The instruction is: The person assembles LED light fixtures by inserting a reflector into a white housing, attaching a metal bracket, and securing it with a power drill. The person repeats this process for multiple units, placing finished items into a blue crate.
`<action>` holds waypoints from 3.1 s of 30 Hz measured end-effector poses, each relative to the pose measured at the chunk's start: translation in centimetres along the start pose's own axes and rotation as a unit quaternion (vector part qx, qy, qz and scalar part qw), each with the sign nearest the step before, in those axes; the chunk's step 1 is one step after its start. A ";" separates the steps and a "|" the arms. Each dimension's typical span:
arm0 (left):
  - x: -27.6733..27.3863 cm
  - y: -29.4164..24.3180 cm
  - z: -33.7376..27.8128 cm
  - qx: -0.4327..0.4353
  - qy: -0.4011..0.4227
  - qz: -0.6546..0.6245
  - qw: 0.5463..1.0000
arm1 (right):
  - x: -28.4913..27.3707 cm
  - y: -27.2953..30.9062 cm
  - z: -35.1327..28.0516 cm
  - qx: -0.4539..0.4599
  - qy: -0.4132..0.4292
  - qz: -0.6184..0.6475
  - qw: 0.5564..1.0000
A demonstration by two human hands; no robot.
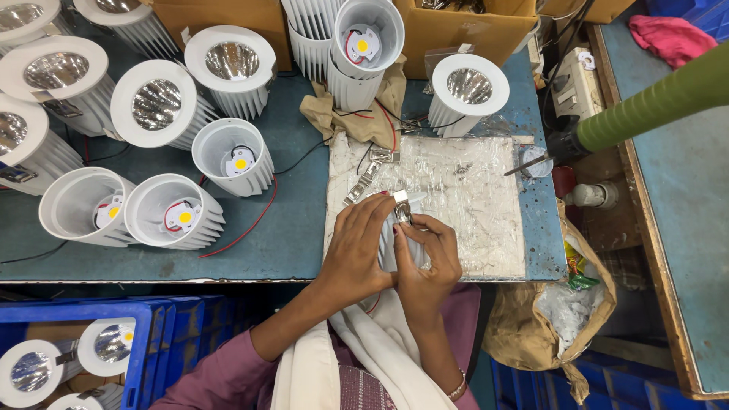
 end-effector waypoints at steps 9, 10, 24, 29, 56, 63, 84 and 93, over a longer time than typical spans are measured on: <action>-1.6 2.3 -0.2 -0.029 0.024 -0.109 0.993 | -0.1 1.3 0.6 -0.033 0.031 -0.024 0.999; -1.5 3.5 0.0 -0.078 0.014 -0.204 0.976 | -0.1 1.4 0.6 -0.034 0.031 -0.028 0.999; 0.1 6.4 2.2 -0.238 -0.072 -0.329 0.911 | -0.1 1.3 1.3 -0.010 0.055 -0.038 0.998; -0.1 6.6 2.7 -0.245 -0.072 -0.320 0.912 | -0.1 1.7 1.7 -0.027 0.056 -0.041 0.997; -0.3 6.0 2.6 -0.230 -0.093 -0.307 0.919 | 2.6 -13.4 7.5 0.045 0.060 -0.126 0.989; -0.1 6.3 2.4 -0.242 -0.094 -0.315 0.913 | -0.3 -5.9 3.7 0.081 0.188 0.175 0.963; 0.0 6.1 2.4 -0.233 -0.096 -0.323 0.912 | 0.0 -3.5 2.8 0.062 0.184 0.116 0.974; -0.2 6.0 2.5 -0.220 -0.096 -0.304 0.922 | 0.8 -2.4 0.5 0.080 0.126 0.021 0.989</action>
Point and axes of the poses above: each hand's wrist, its own z-axis towards the middle knuckle, its own x-axis out of the palm, y = z × x, the point moved 9 cm from there along z, towards the middle knuckle, and after that the axes turned 13 degrees about -z, right-handed, at the moved point
